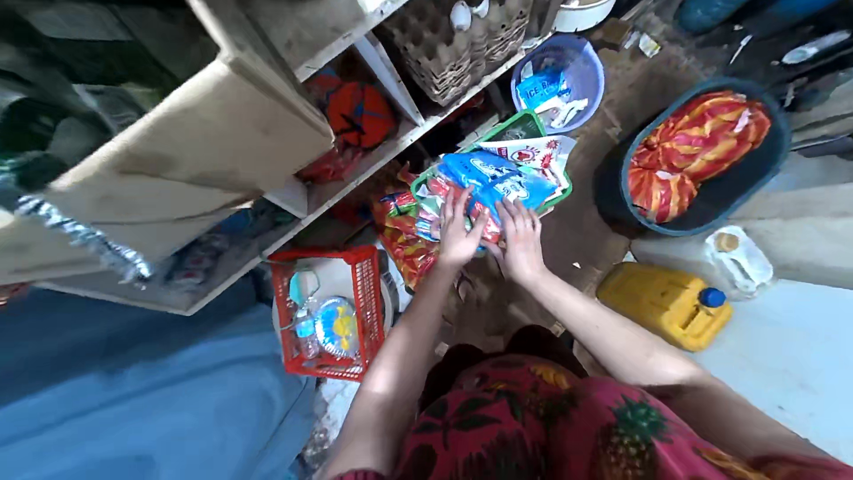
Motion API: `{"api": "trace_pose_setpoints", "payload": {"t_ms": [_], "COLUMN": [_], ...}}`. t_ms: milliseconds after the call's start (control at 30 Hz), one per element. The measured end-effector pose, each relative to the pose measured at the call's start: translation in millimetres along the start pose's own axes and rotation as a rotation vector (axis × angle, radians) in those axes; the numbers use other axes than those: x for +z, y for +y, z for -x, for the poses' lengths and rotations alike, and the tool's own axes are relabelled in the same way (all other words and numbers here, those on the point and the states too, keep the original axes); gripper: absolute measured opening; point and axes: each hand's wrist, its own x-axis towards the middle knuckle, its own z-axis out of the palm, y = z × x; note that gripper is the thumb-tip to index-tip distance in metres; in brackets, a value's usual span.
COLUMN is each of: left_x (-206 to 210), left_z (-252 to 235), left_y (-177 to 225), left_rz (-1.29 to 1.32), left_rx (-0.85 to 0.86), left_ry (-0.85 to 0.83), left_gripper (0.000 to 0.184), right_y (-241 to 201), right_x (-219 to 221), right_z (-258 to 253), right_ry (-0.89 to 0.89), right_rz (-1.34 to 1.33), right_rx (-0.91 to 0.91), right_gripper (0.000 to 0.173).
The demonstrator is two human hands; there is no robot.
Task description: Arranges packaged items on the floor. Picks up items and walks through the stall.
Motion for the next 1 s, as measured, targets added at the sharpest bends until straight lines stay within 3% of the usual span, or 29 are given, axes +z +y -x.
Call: {"api": "trace_pose_setpoints", "payload": {"t_ms": [167, 400, 467, 600, 700, 833, 1000], "left_x": [22.5, 18.6, 21.2, 34.1, 28.4, 28.0, 27.6], "left_z": [2.6, -11.0, -9.8, -9.2, -20.0, -39.3, -40.0], "left_y": [-17.5, -6.8, -4.2, 14.0, 50.4, 79.0, 81.5], "left_rz": [-0.103, -0.175, -0.138, -0.068, -0.107, -0.094, -0.127], "left_rx": [0.117, 0.036, 0.021, 0.014, -0.111, -0.227, -0.216], "left_ry": [0.128, 0.128, 0.183, 0.411, 0.283, 0.146, 0.119], "left_gripper": [0.065, 0.076, 0.071, 0.041, 0.035, 0.040, 0.041], "right_y": [21.3, 31.4, 40.1, 63.1, 72.5, 69.7, 66.4], "right_x": [0.4, -16.8, -24.7, -50.5, -65.8, -80.3, -75.9], "right_z": [4.5, -19.1, -25.3, -52.9, -70.9, -89.4, -98.6], "right_ry": [-0.043, -0.164, -0.183, -0.330, -0.392, -0.436, -0.418], "right_rz": [-0.048, -0.094, -0.137, -0.170, -0.090, -0.054, -0.042], "right_rx": [-0.081, -0.122, -0.150, -0.215, -0.289, -0.268, -0.279], "right_gripper": [0.069, 0.070, 0.064, 0.051, 0.044, 0.044, 0.041]}}
